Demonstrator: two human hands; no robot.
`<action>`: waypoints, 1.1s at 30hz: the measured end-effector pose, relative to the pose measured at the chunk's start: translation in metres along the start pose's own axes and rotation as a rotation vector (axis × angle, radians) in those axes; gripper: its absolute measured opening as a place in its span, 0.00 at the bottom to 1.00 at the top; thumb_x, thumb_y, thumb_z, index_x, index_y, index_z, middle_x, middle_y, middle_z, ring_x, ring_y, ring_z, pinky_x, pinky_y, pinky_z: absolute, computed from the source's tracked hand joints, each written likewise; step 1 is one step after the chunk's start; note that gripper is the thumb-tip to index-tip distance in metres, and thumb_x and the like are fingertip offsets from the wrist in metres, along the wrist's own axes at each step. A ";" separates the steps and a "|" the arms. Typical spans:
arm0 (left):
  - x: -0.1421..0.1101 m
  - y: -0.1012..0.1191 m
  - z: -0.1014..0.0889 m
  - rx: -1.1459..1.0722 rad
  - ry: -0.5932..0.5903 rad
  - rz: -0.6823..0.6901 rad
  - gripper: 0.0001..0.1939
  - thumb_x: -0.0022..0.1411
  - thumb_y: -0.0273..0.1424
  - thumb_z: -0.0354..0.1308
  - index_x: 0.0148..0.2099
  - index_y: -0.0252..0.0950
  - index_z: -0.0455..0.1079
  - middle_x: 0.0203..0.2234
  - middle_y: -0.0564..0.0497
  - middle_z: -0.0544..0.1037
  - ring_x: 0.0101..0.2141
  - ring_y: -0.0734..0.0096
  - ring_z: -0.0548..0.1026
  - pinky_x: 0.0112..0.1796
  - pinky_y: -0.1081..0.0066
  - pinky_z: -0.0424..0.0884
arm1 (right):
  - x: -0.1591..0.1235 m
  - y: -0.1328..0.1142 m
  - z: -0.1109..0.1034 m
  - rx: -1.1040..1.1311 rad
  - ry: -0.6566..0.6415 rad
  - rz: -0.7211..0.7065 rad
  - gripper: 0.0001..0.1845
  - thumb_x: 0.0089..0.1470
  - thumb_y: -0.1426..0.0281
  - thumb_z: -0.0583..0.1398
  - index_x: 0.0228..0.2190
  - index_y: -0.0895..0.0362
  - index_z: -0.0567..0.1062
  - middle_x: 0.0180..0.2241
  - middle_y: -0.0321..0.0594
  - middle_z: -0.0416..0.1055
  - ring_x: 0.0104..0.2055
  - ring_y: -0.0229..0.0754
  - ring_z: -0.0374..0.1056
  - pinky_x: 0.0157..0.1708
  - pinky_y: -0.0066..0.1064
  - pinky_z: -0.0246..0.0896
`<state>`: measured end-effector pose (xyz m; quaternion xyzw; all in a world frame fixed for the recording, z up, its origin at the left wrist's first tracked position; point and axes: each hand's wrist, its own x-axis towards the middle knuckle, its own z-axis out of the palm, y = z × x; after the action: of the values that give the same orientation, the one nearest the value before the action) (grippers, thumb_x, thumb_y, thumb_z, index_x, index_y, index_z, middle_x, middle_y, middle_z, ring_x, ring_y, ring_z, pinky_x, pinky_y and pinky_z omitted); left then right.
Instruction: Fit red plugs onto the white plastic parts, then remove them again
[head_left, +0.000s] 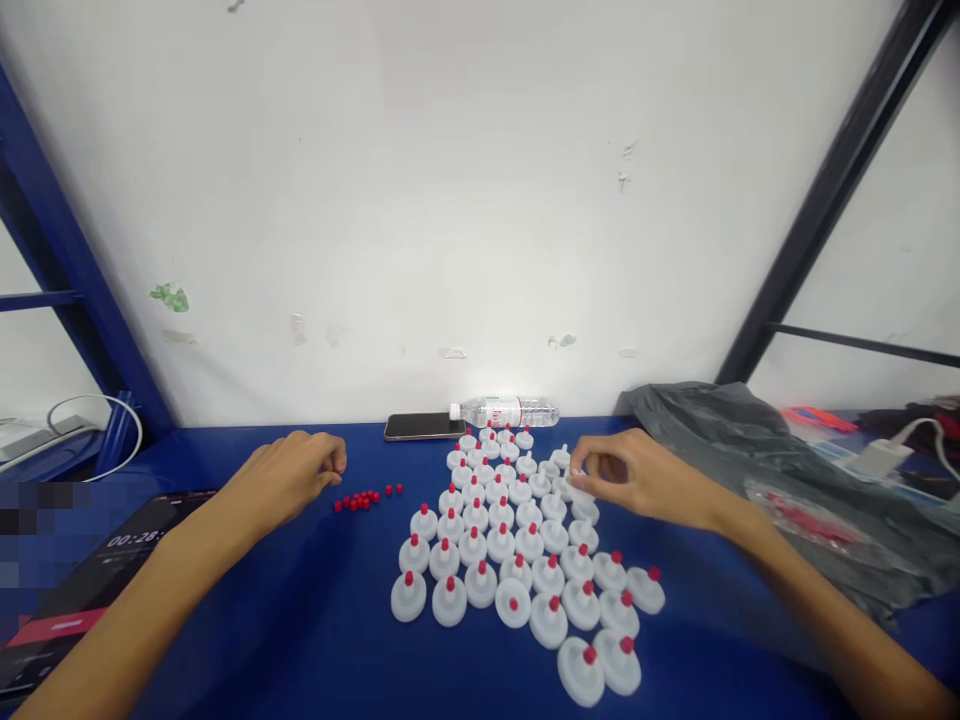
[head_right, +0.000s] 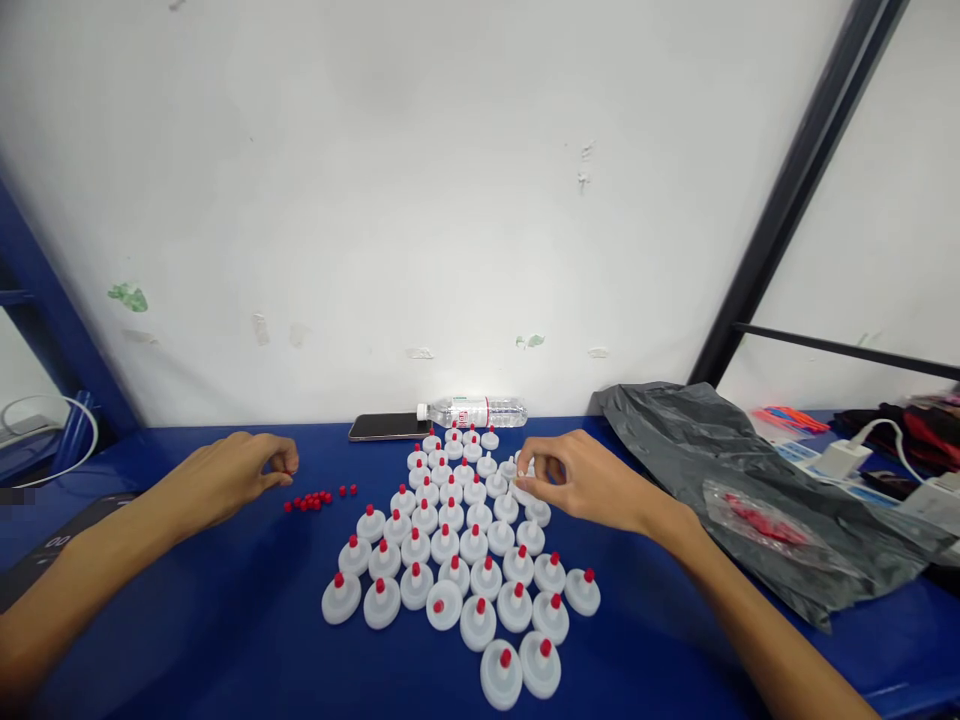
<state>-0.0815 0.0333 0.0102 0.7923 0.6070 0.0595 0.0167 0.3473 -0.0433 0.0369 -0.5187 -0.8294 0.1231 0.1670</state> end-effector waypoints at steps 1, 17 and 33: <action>-0.001 -0.001 -0.001 0.007 -0.005 -0.006 0.09 0.59 0.34 0.53 0.37 0.44 0.74 0.35 0.47 0.81 0.34 0.55 0.78 0.32 0.66 0.64 | -0.001 0.000 -0.002 0.009 -0.043 -0.001 0.13 0.61 0.58 0.59 0.33 0.55 0.76 0.21 0.34 0.70 0.23 0.39 0.64 0.26 0.30 0.55; -0.005 -0.007 0.006 0.031 -0.022 -0.045 0.10 0.52 0.26 0.53 0.32 0.42 0.74 0.34 0.45 0.80 0.33 0.53 0.78 0.31 0.64 0.62 | -0.020 0.016 -0.034 0.177 -0.313 0.136 0.13 0.55 0.59 0.64 0.27 0.55 0.72 0.24 0.36 0.72 0.26 0.39 0.64 0.26 0.29 0.56; -0.007 -0.004 0.012 0.009 -0.128 -0.044 0.10 0.52 0.28 0.55 0.36 0.42 0.75 0.33 0.48 0.81 0.35 0.57 0.78 0.32 0.65 0.63 | -0.008 0.015 -0.013 0.241 -0.437 0.124 0.17 0.52 0.57 0.67 0.38 0.55 0.76 0.29 0.39 0.80 0.30 0.43 0.74 0.29 0.29 0.63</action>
<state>-0.0856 0.0280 -0.0027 0.7811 0.6221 0.0059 0.0532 0.3683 -0.0432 0.0413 -0.5061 -0.7917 0.3401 0.0363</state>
